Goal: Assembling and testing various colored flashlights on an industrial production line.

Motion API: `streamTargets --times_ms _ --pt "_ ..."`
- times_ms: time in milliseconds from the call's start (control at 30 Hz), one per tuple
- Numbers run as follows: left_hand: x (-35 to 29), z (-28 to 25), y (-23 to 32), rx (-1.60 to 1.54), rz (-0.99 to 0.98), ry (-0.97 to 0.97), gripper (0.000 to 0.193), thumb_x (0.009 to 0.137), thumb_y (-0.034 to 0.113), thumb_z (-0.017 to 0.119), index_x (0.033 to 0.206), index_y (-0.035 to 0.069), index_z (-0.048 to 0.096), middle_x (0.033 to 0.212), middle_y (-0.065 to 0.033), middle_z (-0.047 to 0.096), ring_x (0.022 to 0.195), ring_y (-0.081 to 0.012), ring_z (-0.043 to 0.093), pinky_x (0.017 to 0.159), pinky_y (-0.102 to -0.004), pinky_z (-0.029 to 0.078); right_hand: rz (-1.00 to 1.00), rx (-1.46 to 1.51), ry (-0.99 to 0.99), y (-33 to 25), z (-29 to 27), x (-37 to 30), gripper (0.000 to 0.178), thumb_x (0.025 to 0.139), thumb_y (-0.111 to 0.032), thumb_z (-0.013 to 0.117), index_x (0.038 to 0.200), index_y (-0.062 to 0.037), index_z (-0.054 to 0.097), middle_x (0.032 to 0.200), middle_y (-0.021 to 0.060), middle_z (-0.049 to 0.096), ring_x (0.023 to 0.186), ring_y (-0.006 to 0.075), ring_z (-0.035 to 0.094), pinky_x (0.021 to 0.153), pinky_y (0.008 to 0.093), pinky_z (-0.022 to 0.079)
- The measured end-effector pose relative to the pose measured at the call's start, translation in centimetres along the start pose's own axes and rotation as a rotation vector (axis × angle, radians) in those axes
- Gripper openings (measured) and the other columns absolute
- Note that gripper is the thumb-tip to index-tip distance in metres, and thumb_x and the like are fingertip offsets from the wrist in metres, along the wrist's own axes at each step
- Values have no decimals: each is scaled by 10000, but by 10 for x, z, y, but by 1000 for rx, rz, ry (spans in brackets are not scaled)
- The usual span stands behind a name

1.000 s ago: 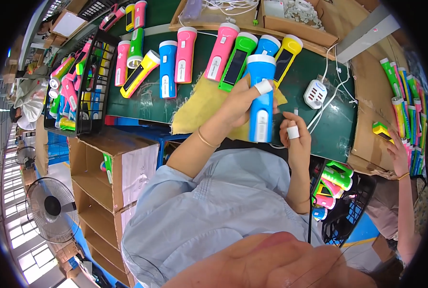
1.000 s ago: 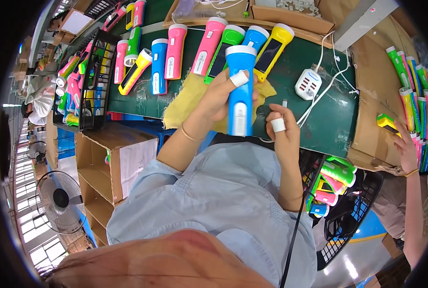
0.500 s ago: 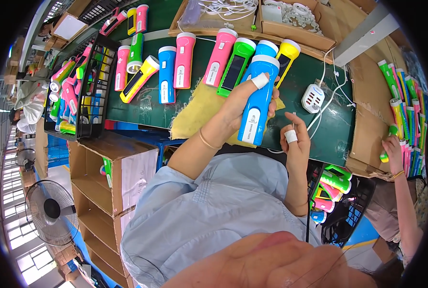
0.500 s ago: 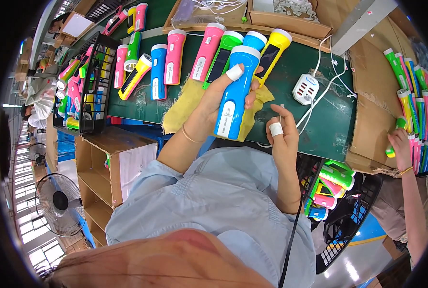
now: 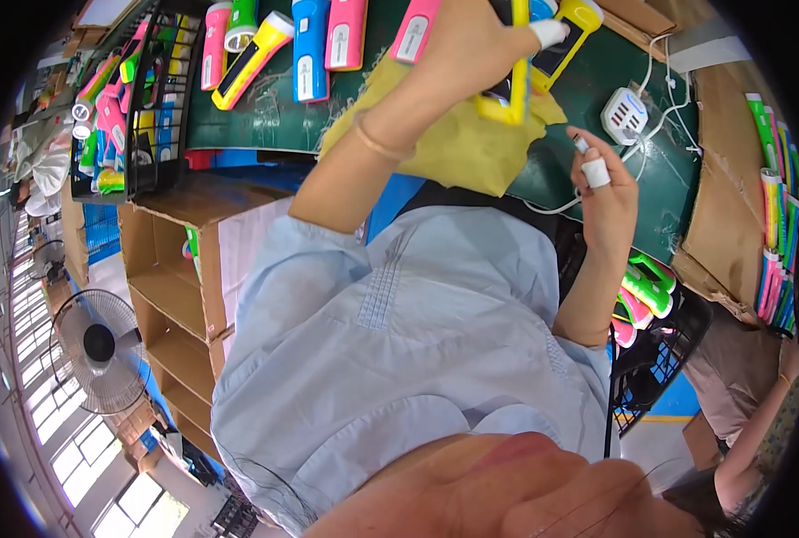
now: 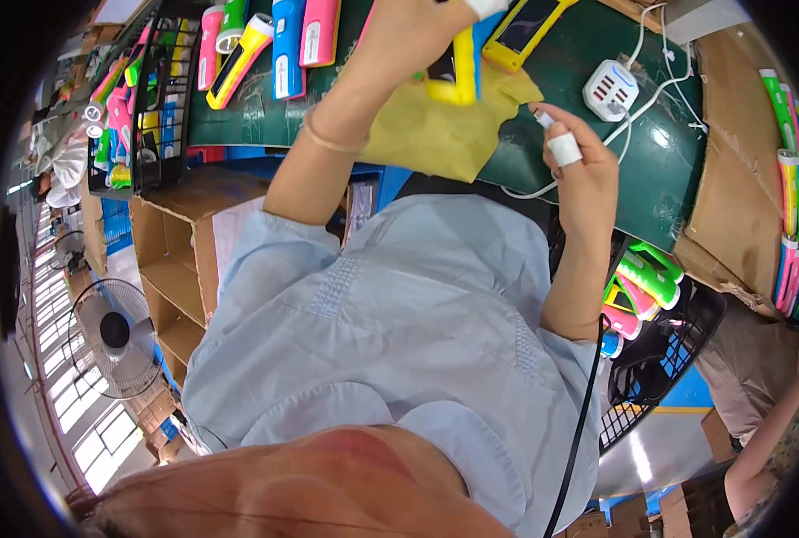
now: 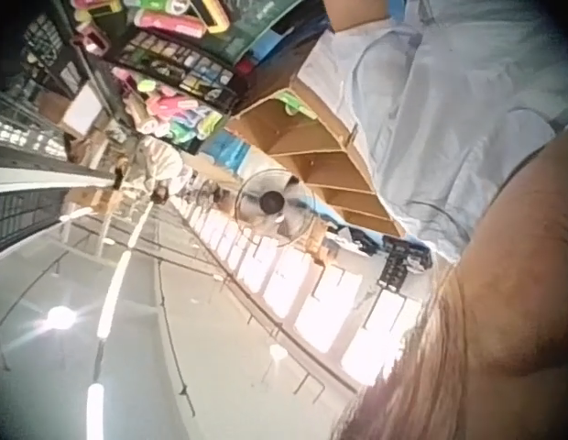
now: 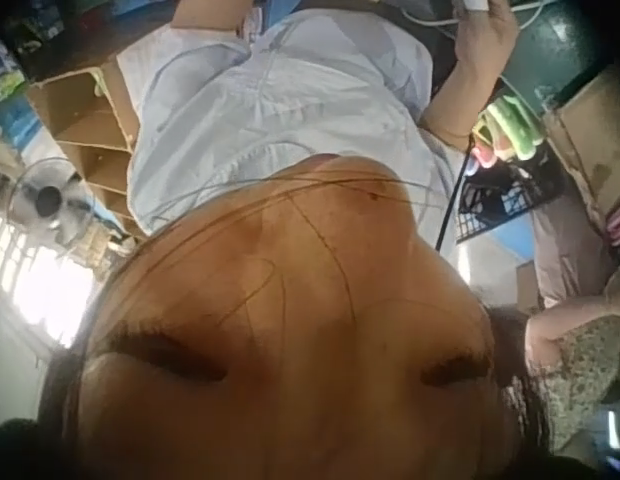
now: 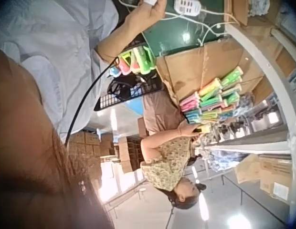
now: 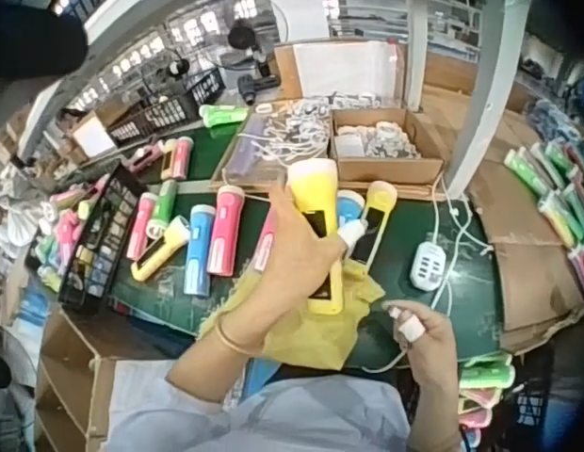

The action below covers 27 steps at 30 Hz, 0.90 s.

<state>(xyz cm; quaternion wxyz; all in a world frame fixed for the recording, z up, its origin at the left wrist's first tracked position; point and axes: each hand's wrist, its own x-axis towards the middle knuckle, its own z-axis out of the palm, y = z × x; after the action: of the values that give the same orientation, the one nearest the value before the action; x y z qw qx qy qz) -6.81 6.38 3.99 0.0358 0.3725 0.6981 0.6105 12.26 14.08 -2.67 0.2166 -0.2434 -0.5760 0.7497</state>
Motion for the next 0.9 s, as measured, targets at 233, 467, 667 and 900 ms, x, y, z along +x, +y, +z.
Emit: streamTargets --times_ms 233,467,667,900 --pt "13 -9 -35 -203 -149 43 487 826 150 614 1186 -59 360 1040 -170 546 930 -291 564 812 -332 463 -54 96 -8 2 10 15 174 838 -95 606 985 -3 623 786 -18 563 634 33 423 558 172 315" --pt "-29 -18 -42 -1309 -687 -397 327 937 265 445 1145 17 486 1022 -100 584 884 -210 587 831 -339 487 -547 -707 -50 -33 41 31 123 771 -18 631 891 3 620 777 43 591 718 112 558 639 210 422" --pt "-40 -4 -45 -573 -348 -233 312 908 339 510 1009 44 523 879 -48 570 750 -111 557 649 -236 486 -903 -947 -162 -38 51 39 163 683 36 606 841 0 595 737 88 530 717 267 547 638 341 454" --pt "-36 -17 -20 -1142 -342 -194 498 882 512 438 1053 48 497 904 -85 562 801 -207 562 679 -330 503 -711 -593 -414 -41 55 -2 204 690 -138 721 835 -38 617 831 75 547 734 210 544 626 284 423"
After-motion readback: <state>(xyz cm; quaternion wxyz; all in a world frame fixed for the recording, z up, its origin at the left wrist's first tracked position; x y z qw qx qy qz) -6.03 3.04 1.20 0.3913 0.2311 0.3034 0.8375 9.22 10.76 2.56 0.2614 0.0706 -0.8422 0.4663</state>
